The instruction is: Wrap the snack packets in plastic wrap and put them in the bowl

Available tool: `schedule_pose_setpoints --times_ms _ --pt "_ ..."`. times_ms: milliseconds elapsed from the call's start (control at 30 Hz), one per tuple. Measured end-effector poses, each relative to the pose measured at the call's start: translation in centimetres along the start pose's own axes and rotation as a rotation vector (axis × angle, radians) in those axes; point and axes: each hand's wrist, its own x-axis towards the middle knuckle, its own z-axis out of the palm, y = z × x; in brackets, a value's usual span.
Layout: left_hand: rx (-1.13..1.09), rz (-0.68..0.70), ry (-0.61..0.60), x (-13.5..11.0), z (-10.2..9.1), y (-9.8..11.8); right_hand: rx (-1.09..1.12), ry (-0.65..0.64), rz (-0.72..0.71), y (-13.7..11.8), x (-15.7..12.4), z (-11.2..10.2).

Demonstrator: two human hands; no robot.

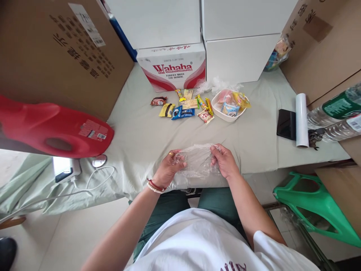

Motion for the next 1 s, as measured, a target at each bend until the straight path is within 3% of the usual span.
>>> schedule_pose_setpoints --times_ms 67,200,333,400,433,500,567,600,633,667,767,933,1000 --pt "-0.012 -0.005 -0.014 0.1 -0.7 0.3 -0.031 0.027 -0.055 -0.4 0.0 -0.6" --pt "-0.091 0.043 0.071 0.5 -2.2 0.9 -0.089 0.054 -0.07 -0.5 0.3 -1.7" --pt "-0.209 0.045 0.098 0.8 -2.6 1.2 -0.179 0.104 -0.091 0.3 0.2 -2.6" --pt "-0.245 0.05 0.129 0.8 -2.6 1.2 -0.28 0.038 -0.13 -0.3 -0.6 -3.3" --pt "-0.26 0.063 0.151 0.7 -2.6 1.3 -0.351 -0.066 -0.151 -1.0 -1.3 -3.9" --pt "-0.288 0.095 0.175 0.3 -2.7 1.5 -0.502 -0.433 -0.161 -3.2 -2.6 -5.4" --pt "-0.306 0.106 0.127 -0.5 -2.8 2.2 -0.615 -0.839 -0.12 -5.9 -3.4 -6.9" --pt "-0.311 0.104 0.082 -1.1 -2.8 2.6 -0.64 -0.947 -0.102 -7.0 -3.6 -7.4" --pt "-0.314 0.102 0.031 -1.6 -2.6 3.1 -0.634 -0.958 -0.102 -7.7 -3.5 -7.6" --pt "-0.315 0.102 -0.016 -2.1 -2.4 3.5 -0.598 -0.883 -0.119 -8.1 -3.2 -7.5" --pt "-0.308 0.12 -0.105 -3.1 -1.5 4.4 -0.38 -0.565 -0.131 -6.5 -1.5 -4.8" --pt "-0.243 0.102 -0.091 -3.1 -1.3 4.1 -0.192 -0.683 0.129 -1.3 0.6 1.8" --pt "-0.207 0.07 -0.071 -3.0 -2.3 3.6 -0.152 -0.581 0.127 -0.5 1.2 2.9"
